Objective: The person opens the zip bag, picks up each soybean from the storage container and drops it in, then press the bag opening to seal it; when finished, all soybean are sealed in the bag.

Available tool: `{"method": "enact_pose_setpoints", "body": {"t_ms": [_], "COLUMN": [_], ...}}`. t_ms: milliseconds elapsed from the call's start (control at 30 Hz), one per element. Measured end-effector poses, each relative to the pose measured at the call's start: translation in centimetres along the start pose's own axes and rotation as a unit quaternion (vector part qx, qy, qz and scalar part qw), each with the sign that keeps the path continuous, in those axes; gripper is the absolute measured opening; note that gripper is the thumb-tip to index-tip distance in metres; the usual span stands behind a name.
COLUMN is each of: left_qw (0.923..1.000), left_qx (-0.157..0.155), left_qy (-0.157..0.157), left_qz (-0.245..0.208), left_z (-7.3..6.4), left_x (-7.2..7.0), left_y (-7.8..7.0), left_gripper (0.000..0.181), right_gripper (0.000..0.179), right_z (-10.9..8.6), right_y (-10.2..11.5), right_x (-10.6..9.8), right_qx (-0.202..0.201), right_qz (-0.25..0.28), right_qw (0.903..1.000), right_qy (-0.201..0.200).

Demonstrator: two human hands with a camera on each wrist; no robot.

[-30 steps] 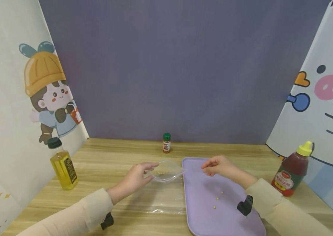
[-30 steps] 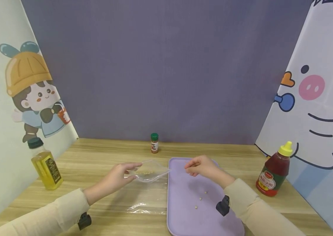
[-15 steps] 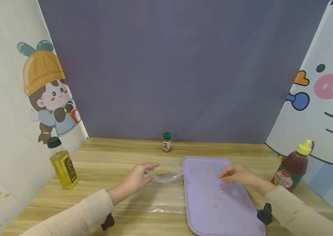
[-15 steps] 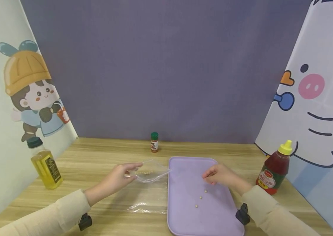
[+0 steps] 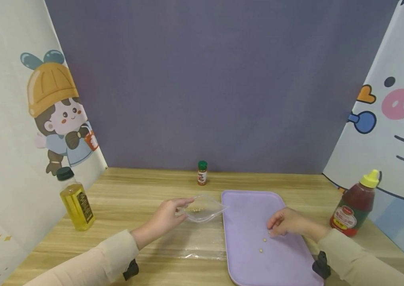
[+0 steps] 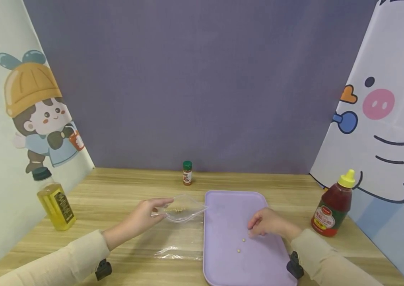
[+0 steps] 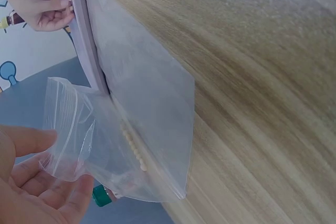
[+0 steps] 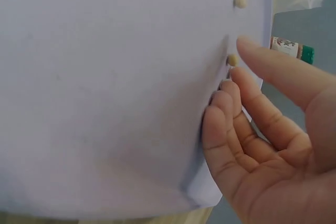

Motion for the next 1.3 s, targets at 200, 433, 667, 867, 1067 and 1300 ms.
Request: {"method": "enact_pose_setpoints", "body": {"t_ms": [200, 433, 667, 867, 1067, 1300], "left_qw": [1.0, 0.9999, 1.0, 1.0, 1.0, 1.0], "left_qx": [0.007, 0.011, 0.003, -0.002, -0.002, 0.005], "left_qy": [0.0, 0.0, 0.001, 0.003, 0.0, 0.007], "left_qz": [0.001, 0.004, 0.002, 0.006, 0.004, 0.0], "left_z": [0.0, 0.0, 0.1, 0.1, 0.1, 0.2], "left_x": [0.0, 0.0, -0.1, -0.1, -0.1, -0.2], "left_y": [0.2, 0.3, 0.3, 0.3, 0.4, 0.3], "left_gripper": [0.046, 0.046, 0.046, 0.046, 0.046, 0.045], "right_gripper": [0.019, 0.016, 0.011, 0.009, 0.017, 0.031], "right_z": [0.1, 0.1, 0.1, 0.6, 1.4, 2.6], "right_y": [0.4, 0.7, 0.7, 0.7, 2.6, 5.3], "right_x": [0.4, 0.5, 0.3, 0.2, -0.3, -0.3], "right_qx": [-0.008, -0.031, -0.035, -0.001, -0.022, -0.042], "right_qz": [-0.002, -0.011, -0.015, -0.001, 0.041, 0.077], "right_qw": [0.9999, 0.9991, 0.9986, 0.9989, 0.9985, 0.9949], "right_qy": [-0.012, -0.027, -0.035, -0.048, -0.028, -0.051]}}
Point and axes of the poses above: each hand's wrist, its own z-axis towards the middle knuckle, its own x-axis out of the palm, y = z × x, the point moved 2 cm from there along z, towards the middle knuckle, and after that the axes turned 11 degrees about -y, right-handed, at the moved point
